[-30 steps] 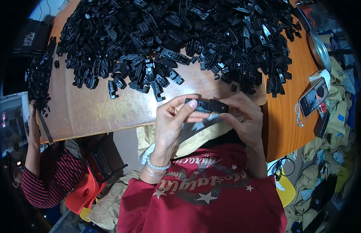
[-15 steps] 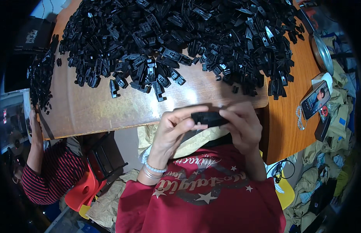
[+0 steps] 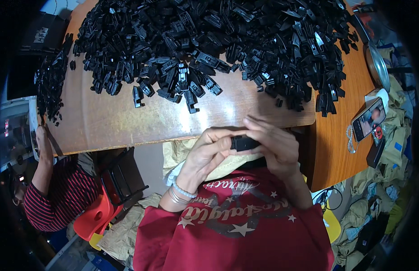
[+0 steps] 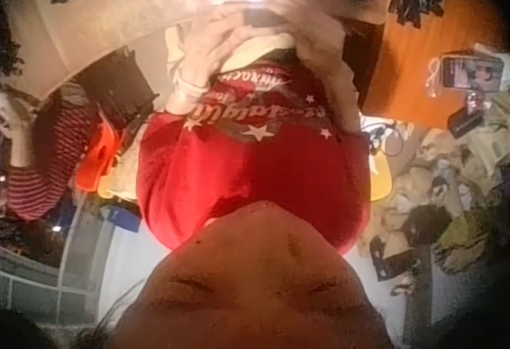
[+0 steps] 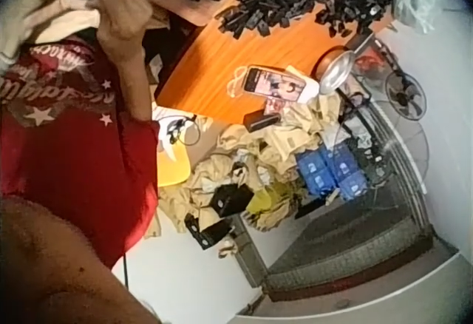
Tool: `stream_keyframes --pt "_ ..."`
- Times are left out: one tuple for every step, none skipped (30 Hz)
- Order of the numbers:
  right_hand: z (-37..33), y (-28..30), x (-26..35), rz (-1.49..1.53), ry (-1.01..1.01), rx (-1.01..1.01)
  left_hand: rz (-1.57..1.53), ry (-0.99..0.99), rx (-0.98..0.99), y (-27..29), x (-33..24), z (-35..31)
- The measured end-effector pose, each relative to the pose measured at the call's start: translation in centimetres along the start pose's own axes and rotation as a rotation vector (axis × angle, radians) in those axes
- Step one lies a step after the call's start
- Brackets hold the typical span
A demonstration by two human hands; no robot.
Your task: Inspecting and sorting small black plastic components from a large pile on a table.
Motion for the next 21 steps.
stream_keyframes --pt "0.1 -0.1 -0.1 0.001 0.001 0.001 0.000 -0.002 -0.001 0.2 0.3 0.0" --pt "0.2 0.0 -0.2 0.026 0.007 -0.020 -0.019 -0.019 -0.009 0.4 0.3 0.0" --pt "0.2 0.1 -0.2 0.050 0.010 -0.042 -0.039 -0.033 -0.017 0.5 0.3 0.0" --pt "0.3 0.0 -0.3 0.065 -0.005 -0.040 -0.070 -0.028 0.000 0.9 0.6 0.0" --pt "0.3 -0.1 -0.3 0.068 -0.005 -0.039 -0.069 -0.029 -0.002 1.0 0.5 -0.1" --pt "0.3 -0.3 -0.4 0.078 -0.017 -0.029 -0.017 -0.014 -0.048 1.2 0.4 -0.3" --pt "0.2 -0.5 -0.6 0.088 -0.029 -0.019 0.035 0.000 -0.094 1.4 0.1 -0.4" --pt "-0.1 -0.8 -1.1 0.128 -0.093 0.015 0.301 0.006 -0.166 1.7 -0.7 -1.0" --pt "-0.5 -1.2 -1.5 0.163 -0.160 0.048 0.563 0.015 -0.236 1.4 -2.0 -1.4" --pt "-0.6 -1.0 -1.2 0.122 -0.143 0.057 0.991 -0.103 -0.323 2.1 -3.9 -1.9" --pt "-0.8 -1.2 -1.5 0.114 -0.180 0.102 1.050 -0.224 -0.393 2.0 -5.6 -2.1" --pt "-1.3 -1.4 -1.8 0.106 -0.218 0.145 1.109 -0.345 -0.462 1.7 -7.3 -2.5" --pt "-1.6 -1.6 -1.9 0.085 -0.244 0.176 1.293 -0.391 -0.616 1.9 -9.3 -3.4" --pt "-1.8 -1.8 -1.9 0.086 -0.244 0.176 1.468 -0.501 -0.706 2.0 -10.9 -3.6" --pt "-1.9 -2.0 -2.1 0.036 -0.263 0.187 1.429 -0.474 -0.789 3.4 -11.3 -3.5" --pt "-2.1 -2.2 -2.4 -0.015 -0.283 0.197 1.483 -0.616 -0.725 3.0 -12.0 -2.6" --pt "-2.2 -2.3 -2.5 -0.024 -0.287 0.194 1.619 -0.614 -0.706 2.5 -11.8 -2.4" --pt "-2.1 -1.7 -2.7 -0.038 -0.265 0.117 1.758 -0.611 -0.685 1.4 -11.7 -1.9" --pt "-2.1 -0.9 -2.8 -0.053 -0.244 0.041 1.964 -0.626 -0.580 -0.7 -11.2 -1.3" --pt "-2.3 -0.1 -3.4 -0.098 -0.260 -0.026 2.064 -0.614 -0.548 -0.9 -10.6 -1.0" --pt "-2.4 1.3 -3.8 -0.190 -0.269 -0.134 2.160 -0.603 -0.515 -1.1 -10.2 -0.8"
Point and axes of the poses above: each hand's wrist, its own z-axis towards the middle knuckle, its own y-axis out of the back of the hand, x = y × z, the point moved 9 cm from there along z, towards the middle knuckle, and after that the axes turned 7 degrees about -y, right-handed, at the moved point
